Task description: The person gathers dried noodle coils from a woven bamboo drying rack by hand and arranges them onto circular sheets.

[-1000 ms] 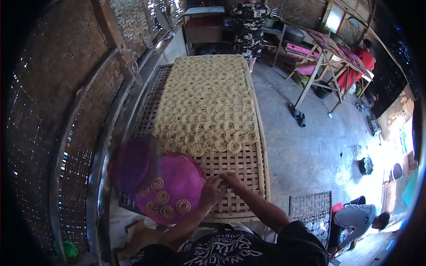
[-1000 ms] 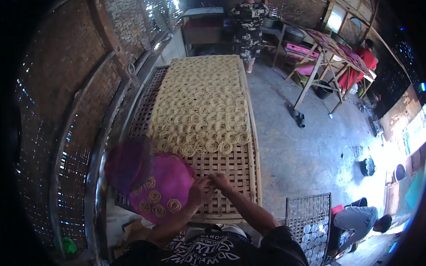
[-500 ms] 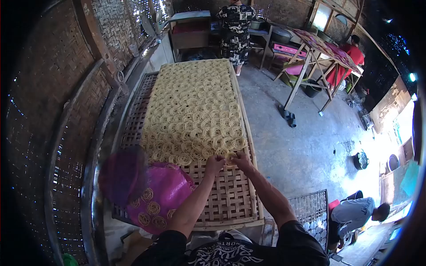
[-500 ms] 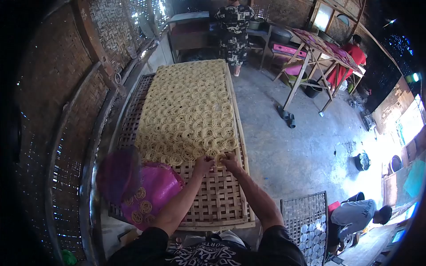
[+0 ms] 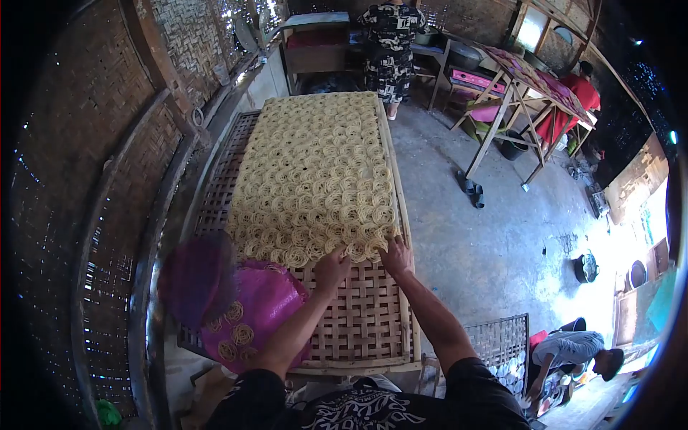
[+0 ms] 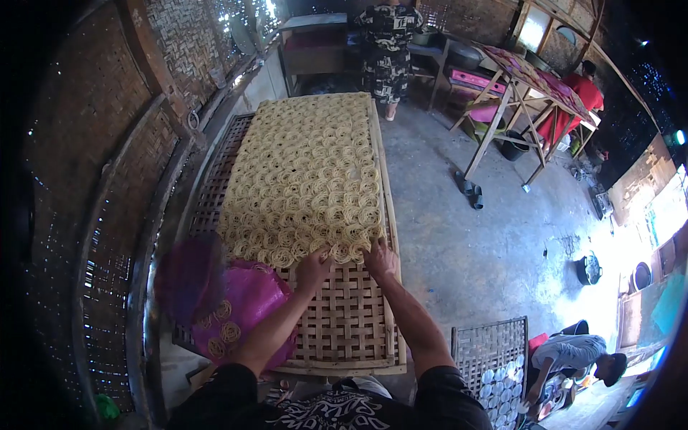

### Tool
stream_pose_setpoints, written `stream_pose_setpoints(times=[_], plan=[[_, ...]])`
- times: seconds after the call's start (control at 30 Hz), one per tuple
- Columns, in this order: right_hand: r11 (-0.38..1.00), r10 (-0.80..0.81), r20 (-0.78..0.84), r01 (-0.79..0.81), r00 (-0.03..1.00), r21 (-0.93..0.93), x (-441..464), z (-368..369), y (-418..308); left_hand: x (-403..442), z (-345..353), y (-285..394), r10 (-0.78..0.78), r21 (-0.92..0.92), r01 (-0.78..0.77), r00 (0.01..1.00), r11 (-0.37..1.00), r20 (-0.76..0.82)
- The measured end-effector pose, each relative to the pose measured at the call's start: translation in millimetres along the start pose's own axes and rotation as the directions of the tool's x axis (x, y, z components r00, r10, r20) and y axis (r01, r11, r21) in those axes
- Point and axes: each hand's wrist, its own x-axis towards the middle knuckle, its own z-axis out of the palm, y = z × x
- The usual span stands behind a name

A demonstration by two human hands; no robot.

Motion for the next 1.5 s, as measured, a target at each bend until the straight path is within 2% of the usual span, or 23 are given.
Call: stream_pose_setpoints(times=[0.03, 0.1, 0.17, 0.23, 0.33, 0.43, 0.53, 0.57, 0.63, 0.73, 0.8, 0.83, 0.9, 1.0, 1.1, 1.17, 1.2, 1.27, 1.33, 1.4, 1.47, 1.5], plan=[[0.999, -0.025, -0.031, 0.026, 0.999, 0.026, -3, -3, 1, -18, -18, -9, 0.058, -0.013, -0.058, 0.998, 0.998, -0.035], [0.993, -0.078, -0.090, 0.085, 0.993, 0.078, -15, -11, 2, -61, -47, -38, 0.020, -0.073, -0.024, 0.998, 0.997, -0.063], [0.982, -0.110, -0.132, 0.129, 0.985, 0.140, -40, -13, -2, -118, -82, -68, 0.063, 0.091, -0.047, 0.981, 0.995, -0.182], [0.975, -0.073, -0.053, 0.082, 0.996, 0.205, -66, -21, -19, -175, -99, -105, 0.065, 0.253, 0.000, 0.967, 0.968, -0.248], [0.952, -0.081, 0.034, 0.068, 0.996, 0.298, -94, -7, -30, -240, -107, -138, 0.177, 0.525, -0.093, 0.978, 0.846, -0.113], [0.936, -0.070, 0.155, 0.012, 0.985, 0.351, -123, 2, -54, -254, -97, -154, 0.136, 0.453, -0.074, 0.985, 0.888, -0.106], [0.932, -0.142, 0.157, 0.078, 0.977, 0.355, -145, 0, -75, -249, -112, -138, -0.019, 0.447, 0.044, 0.998, 0.893, -0.060], [0.930, -0.174, 0.216, 0.088, 0.961, 0.358, -151, -7, -81, -245, -116, -139, 0.019, 0.480, 0.003, 0.999, 0.878, -0.041], [0.926, -0.216, 0.222, 0.127, 0.951, 0.356, -161, 2, -80, -235, -128, -143, 0.092, 0.541, -0.079, 0.996, 0.837, 0.003], [0.911, -0.258, 0.243, 0.151, 0.935, 0.385, -179, 8, -82, -220, -147, -132, -0.032, 0.466, -0.061, 0.982, 0.883, 0.188], [0.872, -0.332, 0.239, 0.201, 0.912, 0.445, -186, 9, -82, -215, -157, -108, -0.206, 0.451, 0.057, 0.935, 0.891, 0.289], [0.864, -0.308, 0.345, 0.109, 0.887, 0.492, -192, 10, -84, -215, -158, -99, -0.287, 0.449, 0.114, 0.895, 0.886, 0.340], [0.830, -0.271, 0.541, -0.091, 0.796, 0.550, -204, 14, -90, -219, -148, -104, -0.206, 0.344, 0.078, 0.912, 0.936, 0.355], [0.717, -0.229, 0.856, -0.514, 0.464, 0.471, -203, -9, -106, -214, -121, -89, -0.080, 0.175, 0.028, 0.951, 0.984, 0.298], [0.411, -0.167, 0.890, -0.790, 0.425, 0.454, -196, -16, -100, -205, -77, -35, 0.056, -0.019, -0.053, 0.981, 0.998, 0.188], [0.511, -0.061, 0.755, -0.629, 0.653, 0.586, -182, -18, -90, -193, -54, -14, 0.299, 0.004, -0.308, 0.927, 0.951, 0.225], [0.565, -0.018, 0.660, -0.537, 0.751, 0.626, -172, -19, -82, -190, -46, -4, 0.333, 0.021, -0.344, 0.921, 0.939, 0.201], [0.553, 0.000, 0.586, -0.489, 0.810, 0.675, -145, -22, -55, -185, -35, 12, 0.400, 0.056, -0.411, 0.904, 0.910, 0.151], [0.582, 0.120, 0.422, -0.408, 0.899, 0.704, -108, 4, -14, -182, -40, 20, 0.414, 0.028, -0.423, 0.897, 0.906, 0.151], [0.664, 0.137, 0.251, -0.277, 0.958, 0.695, -74, 6, 10, -183, -40, 15, 0.406, 0.044, -0.416, 0.903, 0.908, 0.141], [0.623, 0.129, 0.154, -0.201, 0.980, 0.756, -48, 0, 15, -185, -37, -9, 0.383, 0.103, -0.395, 0.917, 0.913, 0.113], [0.601, 0.127, 0.105, -0.161, 0.986, 0.783, -35, -3, 17, -185, -38, -19, 0.349, 0.071, -0.358, 0.930, 0.931, 0.112]])
